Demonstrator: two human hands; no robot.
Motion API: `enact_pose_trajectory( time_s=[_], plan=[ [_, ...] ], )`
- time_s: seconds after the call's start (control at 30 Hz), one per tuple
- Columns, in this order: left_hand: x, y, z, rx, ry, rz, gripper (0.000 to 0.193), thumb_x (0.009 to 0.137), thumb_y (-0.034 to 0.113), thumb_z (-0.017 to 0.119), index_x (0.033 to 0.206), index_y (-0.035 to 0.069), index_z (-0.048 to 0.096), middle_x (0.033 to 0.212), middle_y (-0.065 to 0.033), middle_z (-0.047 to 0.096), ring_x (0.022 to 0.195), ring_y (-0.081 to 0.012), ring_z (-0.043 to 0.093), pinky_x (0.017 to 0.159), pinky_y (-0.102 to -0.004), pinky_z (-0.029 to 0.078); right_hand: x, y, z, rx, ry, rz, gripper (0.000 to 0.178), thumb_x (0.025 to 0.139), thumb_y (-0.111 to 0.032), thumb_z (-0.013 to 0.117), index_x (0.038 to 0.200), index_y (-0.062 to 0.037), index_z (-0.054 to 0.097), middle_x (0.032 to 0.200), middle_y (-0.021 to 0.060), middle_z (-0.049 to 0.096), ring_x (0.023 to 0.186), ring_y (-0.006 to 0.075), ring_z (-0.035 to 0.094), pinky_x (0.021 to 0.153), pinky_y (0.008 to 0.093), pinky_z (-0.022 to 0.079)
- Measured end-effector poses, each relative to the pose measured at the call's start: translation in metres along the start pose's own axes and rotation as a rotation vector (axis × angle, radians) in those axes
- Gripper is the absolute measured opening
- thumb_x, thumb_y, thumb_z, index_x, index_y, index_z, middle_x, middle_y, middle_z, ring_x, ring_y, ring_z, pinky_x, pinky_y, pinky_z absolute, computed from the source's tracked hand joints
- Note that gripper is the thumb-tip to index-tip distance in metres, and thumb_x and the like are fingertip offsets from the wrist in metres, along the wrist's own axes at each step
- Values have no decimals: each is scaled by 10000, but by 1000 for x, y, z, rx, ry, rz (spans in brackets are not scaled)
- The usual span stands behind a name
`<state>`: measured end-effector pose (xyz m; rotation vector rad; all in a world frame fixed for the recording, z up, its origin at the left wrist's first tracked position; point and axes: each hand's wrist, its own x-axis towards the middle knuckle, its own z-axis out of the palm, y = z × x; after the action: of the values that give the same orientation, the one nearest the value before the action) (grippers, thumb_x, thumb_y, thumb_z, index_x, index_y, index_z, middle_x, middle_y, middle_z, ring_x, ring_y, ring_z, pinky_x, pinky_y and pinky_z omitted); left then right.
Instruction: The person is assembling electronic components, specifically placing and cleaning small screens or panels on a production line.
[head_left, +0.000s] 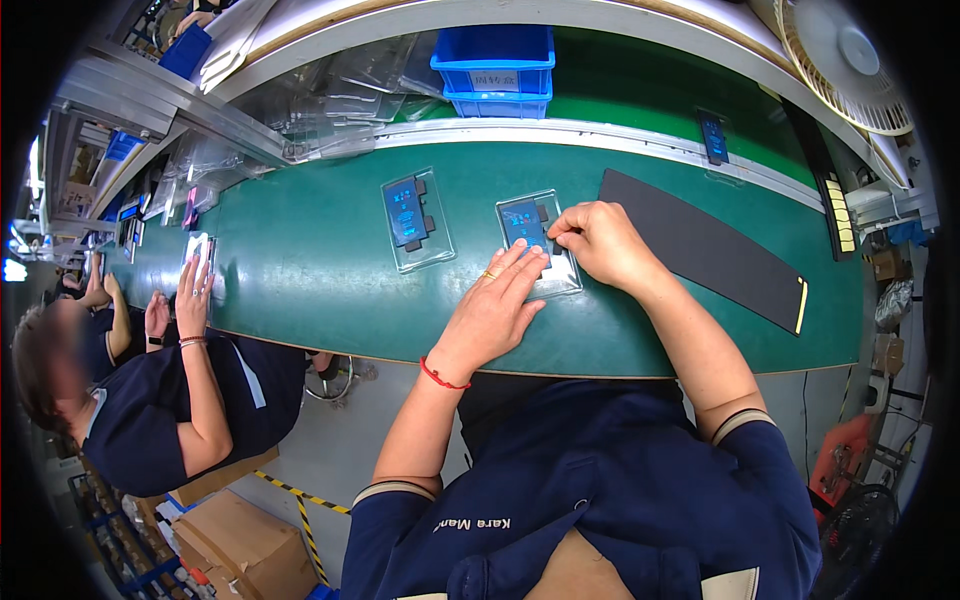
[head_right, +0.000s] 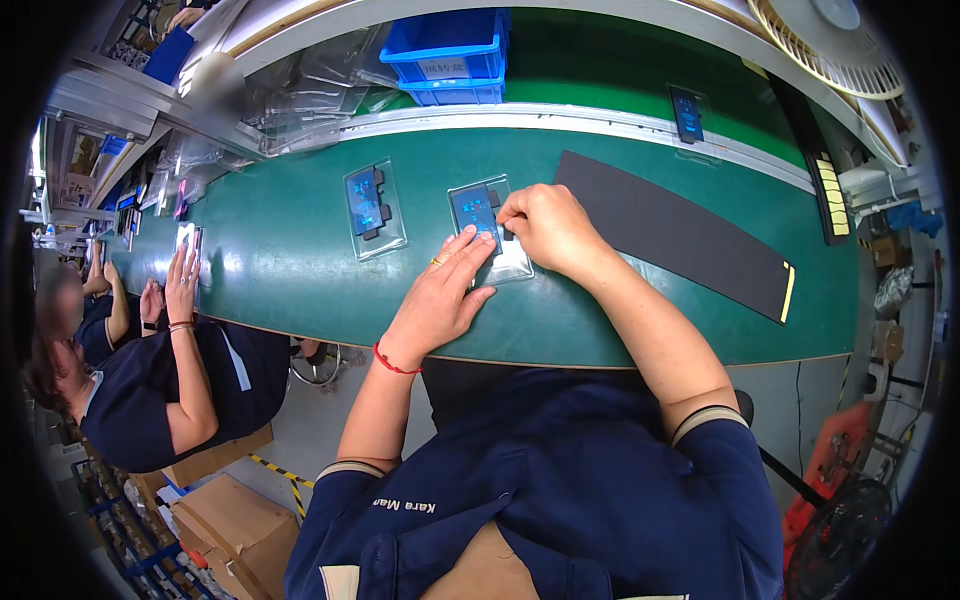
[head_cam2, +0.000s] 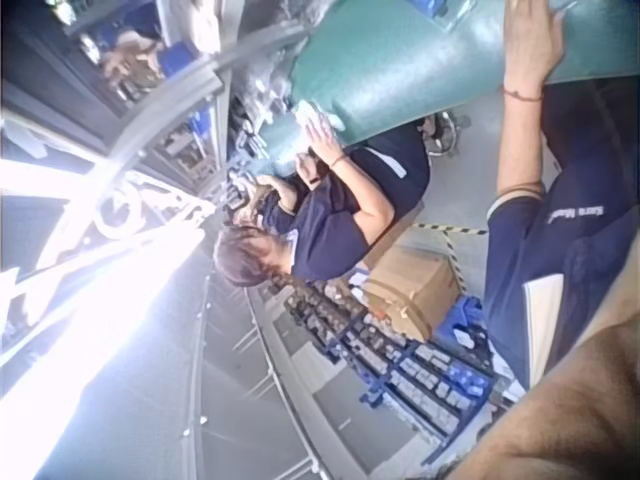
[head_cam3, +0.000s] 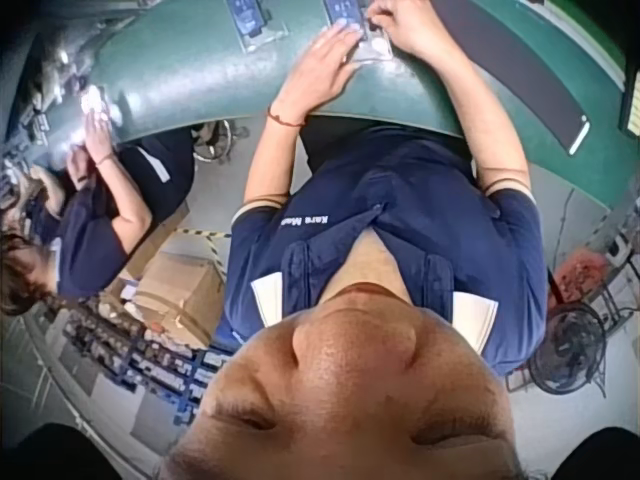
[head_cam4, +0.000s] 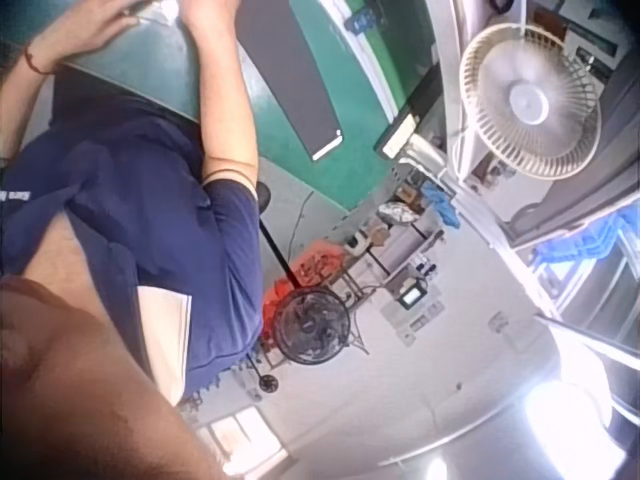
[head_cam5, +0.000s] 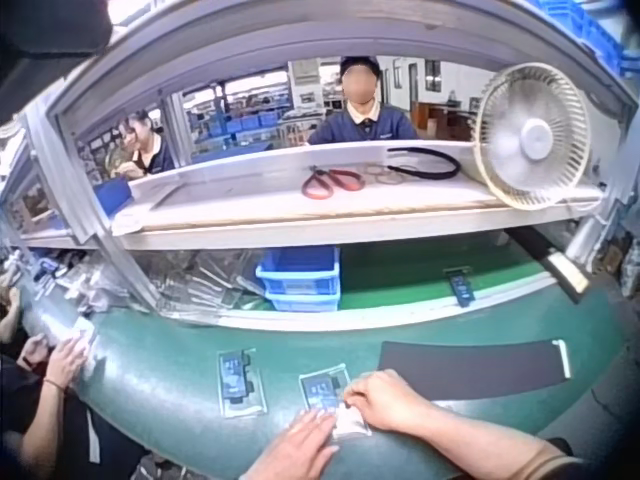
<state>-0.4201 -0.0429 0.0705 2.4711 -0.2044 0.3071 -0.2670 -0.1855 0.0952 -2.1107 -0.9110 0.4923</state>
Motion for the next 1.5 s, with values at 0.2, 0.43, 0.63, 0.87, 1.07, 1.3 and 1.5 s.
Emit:
enact_pose_trajectory(
  time_s=[0.2,0.43,0.63,0.87,1.07,1.3,1.5],
  plan=[
    [0,0,-1,-39,23,-14,616,808,111,720,1359,33,456,1347,-189,524,1290,-365,465,1090,-462,379,1,-12,12,-178,77,2,139,799,-13,635,923,-11,697,824,183,690,768,338,677,711,398,535],
    [0,-1,0,-53,26,-26,618,813,122,720,1363,37,450,1361,-257,483,1260,-406,478,1087,-464,381,-4,-16,17,-247,80,26,80,784,-20,631,859,-31,605,796,162,661,766,367,653,663,442,510],
    [-1,-1,-1,-40,22,-22,611,810,116,720,1354,28,456,1353,-245,495,1275,-389,472,1087,-465,382,-21,-9,40,-483,270,-177,191,764,-36,633,922,-76,533,914,110,538,877,314,581,669,445,472],
    [-2,-1,-2,-47,20,-6,584,803,100,719,1326,15,474,1326,-170,543,1293,-358,465,1094,-465,375,-28,3,33,-356,449,-278,257,771,-62,668,1002,-87,557,983,101,539,919,304,542,763,414,410],
    [7,-1,-14,56,21,9,515,808,93,668,1285,-2,499,1325,-181,533,1301,-369,445,1096,-480,347,-68,39,-50,-359,706,-77,164,780,-136,717,902,-73,626,890,87,615,869,290,578,771,401,427],
    [33,-2,-39,183,52,-87,472,761,155,726,1186,16,576,1226,-185,574,1224,-400,490,1070,-501,356,-170,136,-153,-642,995,382,88,820,-133,687,846,-62,643,836,96,644,813,292,596,727,415,464],
    [155,47,12,152,-90,257,450,820,205,709,1210,15,587,1318,-187,540,1296,-386,444,1085,-465,363,-203,140,-153,-684,1012,470,393,782,-231,738,1115,-59,618,1080,160,625,988,363,571,860,456,453]
  ],
)
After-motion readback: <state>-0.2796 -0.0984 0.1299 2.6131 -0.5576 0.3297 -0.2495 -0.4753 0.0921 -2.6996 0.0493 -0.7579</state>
